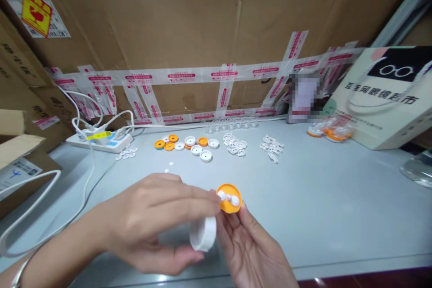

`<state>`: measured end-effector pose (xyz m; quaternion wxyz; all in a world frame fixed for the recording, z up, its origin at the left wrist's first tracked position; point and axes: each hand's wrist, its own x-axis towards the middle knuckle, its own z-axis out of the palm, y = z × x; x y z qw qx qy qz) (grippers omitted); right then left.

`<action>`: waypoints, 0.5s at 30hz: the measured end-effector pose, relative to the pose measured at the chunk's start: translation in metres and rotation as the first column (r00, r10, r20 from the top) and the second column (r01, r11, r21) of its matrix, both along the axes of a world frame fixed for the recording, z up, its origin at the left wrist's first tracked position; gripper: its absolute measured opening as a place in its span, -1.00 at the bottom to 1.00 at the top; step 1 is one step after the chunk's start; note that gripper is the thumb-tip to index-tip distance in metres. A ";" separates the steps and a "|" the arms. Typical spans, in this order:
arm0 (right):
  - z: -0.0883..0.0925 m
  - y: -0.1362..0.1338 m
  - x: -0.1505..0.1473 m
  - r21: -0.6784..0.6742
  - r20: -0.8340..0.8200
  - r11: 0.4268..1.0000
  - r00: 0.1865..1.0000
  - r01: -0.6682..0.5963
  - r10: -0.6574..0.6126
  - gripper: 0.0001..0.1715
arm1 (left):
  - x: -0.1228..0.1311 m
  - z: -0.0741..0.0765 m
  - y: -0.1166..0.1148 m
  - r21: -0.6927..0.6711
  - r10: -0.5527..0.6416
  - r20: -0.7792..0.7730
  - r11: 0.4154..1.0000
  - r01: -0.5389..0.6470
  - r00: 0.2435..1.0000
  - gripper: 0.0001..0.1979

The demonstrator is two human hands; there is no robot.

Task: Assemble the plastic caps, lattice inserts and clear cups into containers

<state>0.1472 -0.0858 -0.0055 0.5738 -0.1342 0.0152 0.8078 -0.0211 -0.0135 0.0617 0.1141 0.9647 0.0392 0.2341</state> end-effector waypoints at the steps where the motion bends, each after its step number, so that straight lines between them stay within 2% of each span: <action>1: -0.002 0.000 -0.001 0.005 -0.005 1.000 1.000 0.002 -0.002 -0.81 | 0.001 -0.001 -0.001 0.075 -0.008 -0.011 0.997 0.008 1.000 -0.52; 3: -0.005 0.001 -0.002 0.019 -0.012 1.000 1.000 0.004 -0.004 -0.80 | 0.003 -0.003 -0.002 0.181 -0.002 -0.023 0.983 0.006 1.000 -0.56; 5: -0.008 0.002 -0.003 0.028 -0.016 1.000 1.000 0.009 -0.009 -0.81 | 0.003 -0.005 -0.002 0.220 0.021 -0.045 0.976 -0.010 0.999 -0.59; 11: -0.011 0.005 -0.006 -0.004 -0.024 1.000 0.999 0.030 -0.030 -0.81 | 0.002 -0.009 0.002 0.239 0.072 -0.084 0.970 -0.050 0.994 -0.60; 15: -0.019 0.009 -0.009 0.001 -0.017 1.000 1.000 0.026 -0.026 -0.81 | 0.002 -0.009 0.004 0.237 0.094 -0.093 0.969 -0.069 0.991 -0.56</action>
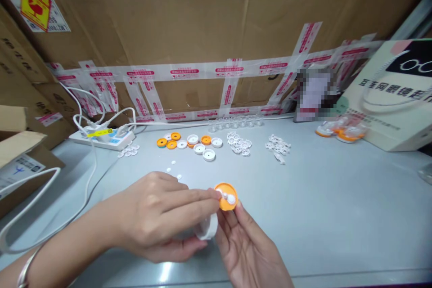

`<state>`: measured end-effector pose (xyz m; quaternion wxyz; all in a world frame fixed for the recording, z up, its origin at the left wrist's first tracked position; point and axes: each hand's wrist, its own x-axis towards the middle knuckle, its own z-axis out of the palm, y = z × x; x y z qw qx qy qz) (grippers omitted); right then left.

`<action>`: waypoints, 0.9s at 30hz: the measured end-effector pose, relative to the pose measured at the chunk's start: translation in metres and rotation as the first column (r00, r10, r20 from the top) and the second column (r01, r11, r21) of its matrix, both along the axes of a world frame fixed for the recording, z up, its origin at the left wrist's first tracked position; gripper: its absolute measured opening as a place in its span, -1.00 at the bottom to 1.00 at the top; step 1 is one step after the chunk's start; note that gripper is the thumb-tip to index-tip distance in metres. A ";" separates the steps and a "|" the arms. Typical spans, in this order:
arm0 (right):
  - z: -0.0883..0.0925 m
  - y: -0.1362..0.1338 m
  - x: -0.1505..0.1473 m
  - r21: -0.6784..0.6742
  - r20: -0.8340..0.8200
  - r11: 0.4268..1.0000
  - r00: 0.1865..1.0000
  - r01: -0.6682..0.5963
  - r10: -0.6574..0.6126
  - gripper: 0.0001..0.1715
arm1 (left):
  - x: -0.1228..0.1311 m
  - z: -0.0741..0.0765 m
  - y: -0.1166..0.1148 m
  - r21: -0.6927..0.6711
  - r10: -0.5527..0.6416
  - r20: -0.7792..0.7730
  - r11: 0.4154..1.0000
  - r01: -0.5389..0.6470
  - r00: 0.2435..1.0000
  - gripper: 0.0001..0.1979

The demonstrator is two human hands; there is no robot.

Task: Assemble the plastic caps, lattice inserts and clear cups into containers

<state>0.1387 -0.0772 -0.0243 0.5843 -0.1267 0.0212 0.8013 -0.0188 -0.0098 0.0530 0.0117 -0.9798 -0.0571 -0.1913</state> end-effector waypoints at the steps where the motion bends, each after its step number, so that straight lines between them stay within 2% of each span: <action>1: -0.002 0.001 -0.001 0.003 0.005 1.000 1.000 0.001 -0.001 -0.80 | 0.000 0.000 0.000 -0.009 0.008 0.001 1.000 -0.008 1.000 -0.54; 3: -0.003 0.003 -0.002 0.005 0.021 1.000 1.000 0.021 -0.021 -0.79 | 0.000 0.001 0.002 -0.074 0.026 0.000 0.997 -0.026 1.000 -0.51; 6: 0.002 0.006 -0.004 -0.015 0.054 0.997 0.996 0.071 -0.070 -0.81 | -0.004 0.002 0.006 -0.295 0.033 0.032 0.955 -0.022 0.999 -0.48; 9: 0.009 0.009 -0.008 -0.043 0.055 0.996 0.995 0.084 -0.082 -0.82 | -0.008 0.001 0.013 -0.469 0.107 0.205 0.883 0.002 0.973 -0.51; 12: 0.015 0.010 -0.014 -0.062 0.020 0.996 0.997 0.071 -0.070 -0.83 | -0.010 -0.002 0.020 -0.572 0.247 0.344 0.820 -0.007 0.906 -0.61; 17: 0.024 0.012 -0.024 -0.042 -0.031 0.996 0.996 0.077 -0.078 -0.80 | -0.008 -0.005 0.024 -0.696 0.333 0.316 0.717 -0.021 0.888 -0.65; 20: 0.032 0.013 -0.027 -0.073 -0.020 0.993 0.996 0.088 -0.089 -0.75 | -0.008 -0.005 0.023 -0.700 0.353 0.323 0.714 -0.029 0.878 -0.64; 25: 0.048 0.016 -0.032 -0.253 0.051 0.961 0.994 0.110 -0.101 -0.55 | -0.009 -0.004 0.022 -0.658 0.368 0.339 0.750 -0.060 0.866 -0.65; 27: 0.053 0.017 -0.033 -0.299 0.065 0.946 0.992 0.124 -0.110 -0.53 | -0.009 -0.004 0.022 -0.640 0.366 0.337 0.765 -0.073 0.868 -0.64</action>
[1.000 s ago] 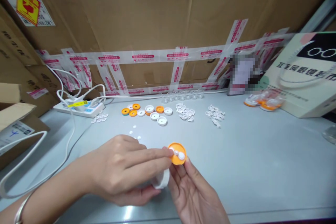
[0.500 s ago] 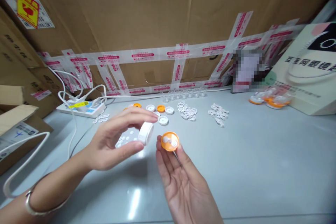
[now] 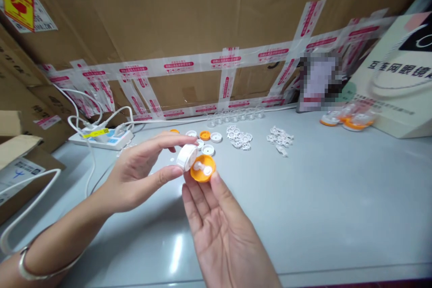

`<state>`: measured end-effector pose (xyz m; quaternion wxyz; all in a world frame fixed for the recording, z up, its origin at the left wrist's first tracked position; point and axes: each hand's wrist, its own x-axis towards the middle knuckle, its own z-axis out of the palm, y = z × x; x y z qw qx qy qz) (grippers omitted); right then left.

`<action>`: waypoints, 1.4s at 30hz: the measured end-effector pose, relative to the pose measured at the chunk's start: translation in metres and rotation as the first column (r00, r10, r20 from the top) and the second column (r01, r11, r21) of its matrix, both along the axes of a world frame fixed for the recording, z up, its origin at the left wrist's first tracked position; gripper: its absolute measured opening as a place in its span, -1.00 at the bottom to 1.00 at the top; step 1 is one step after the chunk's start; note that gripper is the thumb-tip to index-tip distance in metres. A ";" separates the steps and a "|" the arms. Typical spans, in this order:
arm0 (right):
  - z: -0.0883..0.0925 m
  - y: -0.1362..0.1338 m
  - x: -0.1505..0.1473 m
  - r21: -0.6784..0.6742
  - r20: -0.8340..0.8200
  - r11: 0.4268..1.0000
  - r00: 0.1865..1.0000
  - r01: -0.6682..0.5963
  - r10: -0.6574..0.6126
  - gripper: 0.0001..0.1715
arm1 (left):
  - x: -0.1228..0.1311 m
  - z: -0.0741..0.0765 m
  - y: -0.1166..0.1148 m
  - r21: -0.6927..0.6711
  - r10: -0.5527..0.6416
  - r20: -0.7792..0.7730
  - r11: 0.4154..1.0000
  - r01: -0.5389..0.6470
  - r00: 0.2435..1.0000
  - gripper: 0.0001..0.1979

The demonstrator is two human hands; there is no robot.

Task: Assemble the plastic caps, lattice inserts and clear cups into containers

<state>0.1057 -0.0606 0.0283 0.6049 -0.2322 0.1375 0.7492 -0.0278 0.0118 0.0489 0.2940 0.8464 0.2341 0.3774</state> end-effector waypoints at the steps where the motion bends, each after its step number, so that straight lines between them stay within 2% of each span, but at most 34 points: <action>1: 0.001 0.000 0.000 -0.004 -0.002 1.000 1.000 0.001 -0.001 -0.54 | 0.000 0.000 0.000 0.011 0.004 -0.007 1.000 -0.004 1.000 -0.63; 4: 0.001 -0.001 -0.002 0.022 -0.013 1.000 1.000 0.006 -0.006 -0.57 | -0.001 0.000 0.000 0.039 0.013 -0.026 0.999 -0.012 1.000 -0.60; 13: -0.002 -0.002 -0.004 0.140 0.004 0.990 1.000 0.006 -0.007 -0.73 | -0.006 0.003 0.003 0.123 -0.061 -0.067 0.990 0.068 0.996 -0.50; 21: -0.001 -0.003 -0.002 0.099 0.003 0.995 1.000 0.008 -0.008 -0.73 | -0.007 0.004 0.004 0.136 -0.026 -0.138 0.990 0.045 0.990 -0.50; 33: -0.004 -0.002 -0.003 0.123 0.033 0.992 0.999 0.000 -0.004 -0.74 | -0.007 0.008 0.007 0.116 -0.074 -0.203 0.988 0.099 0.976 -0.51; 42: -0.001 -0.003 -0.003 0.123 0.024 0.992 1.000 0.012 -0.015 -0.76 | -0.006 0.006 0.007 0.109 -0.041 -0.159 0.992 0.059 0.986 -0.56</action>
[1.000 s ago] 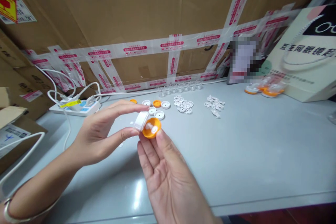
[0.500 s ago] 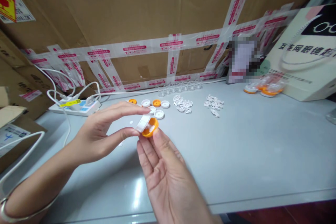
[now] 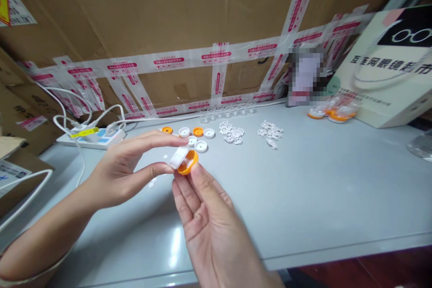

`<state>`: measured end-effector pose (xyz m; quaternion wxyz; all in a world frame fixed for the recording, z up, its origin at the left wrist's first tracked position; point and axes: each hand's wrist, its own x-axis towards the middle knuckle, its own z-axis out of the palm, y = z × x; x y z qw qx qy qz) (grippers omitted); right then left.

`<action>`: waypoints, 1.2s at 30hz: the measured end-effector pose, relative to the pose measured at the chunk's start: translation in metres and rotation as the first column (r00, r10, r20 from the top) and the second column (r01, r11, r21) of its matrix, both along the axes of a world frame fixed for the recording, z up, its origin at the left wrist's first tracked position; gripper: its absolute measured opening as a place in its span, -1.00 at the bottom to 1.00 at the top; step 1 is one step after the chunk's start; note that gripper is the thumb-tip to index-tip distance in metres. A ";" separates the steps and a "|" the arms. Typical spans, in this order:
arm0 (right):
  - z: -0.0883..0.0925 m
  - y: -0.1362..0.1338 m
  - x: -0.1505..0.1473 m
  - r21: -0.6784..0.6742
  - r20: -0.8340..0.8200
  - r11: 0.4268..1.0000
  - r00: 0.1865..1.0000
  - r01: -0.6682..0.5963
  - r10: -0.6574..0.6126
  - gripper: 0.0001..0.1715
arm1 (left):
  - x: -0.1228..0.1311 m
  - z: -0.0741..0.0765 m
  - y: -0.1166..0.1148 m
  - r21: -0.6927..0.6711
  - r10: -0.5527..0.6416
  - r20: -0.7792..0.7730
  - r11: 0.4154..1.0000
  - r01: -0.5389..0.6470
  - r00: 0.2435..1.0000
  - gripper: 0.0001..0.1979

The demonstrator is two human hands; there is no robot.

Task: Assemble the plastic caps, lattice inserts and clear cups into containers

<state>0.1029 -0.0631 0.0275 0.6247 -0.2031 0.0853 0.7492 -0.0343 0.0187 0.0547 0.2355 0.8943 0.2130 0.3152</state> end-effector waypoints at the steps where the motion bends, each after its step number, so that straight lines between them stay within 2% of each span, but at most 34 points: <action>1: 0.000 0.000 0.000 0.005 -0.001 1.000 1.000 -0.001 0.001 -0.77 | 0.000 0.000 0.000 0.008 -0.007 0.004 1.000 0.007 1.000 -0.56; 5: -0.002 -0.001 -0.001 0.026 -0.001 1.000 1.000 -0.003 0.003 -0.78 | 0.000 0.000 0.001 0.034 -0.028 0.007 0.999 0.028 1.000 -0.55; 10: -0.005 0.001 -0.001 0.053 0.020 0.999 1.000 -0.005 0.004 -0.78 | -0.001 0.001 0.001 0.084 0.019 -0.039 0.996 -0.016 0.999 -0.56; 17: -0.010 0.002 -0.001 0.089 0.027 0.996 0.999 -0.027 0.024 -0.78 | -0.001 0.001 0.002 0.130 -0.007 -0.062 0.991 0.015 0.998 -0.55; 29: -0.012 0.003 -0.002 0.088 0.020 0.996 0.999 -0.028 0.026 -0.75 | -0.002 0.001 0.003 0.100 -0.011 -0.068 0.995 0.018 0.998 -0.57; 36: -0.012 0.002 -0.002 0.103 0.032 0.994 0.999 -0.037 0.034 -0.75 | -0.003 -0.001 0.005 0.122 -0.061 -0.058 0.990 0.068 0.996 -0.54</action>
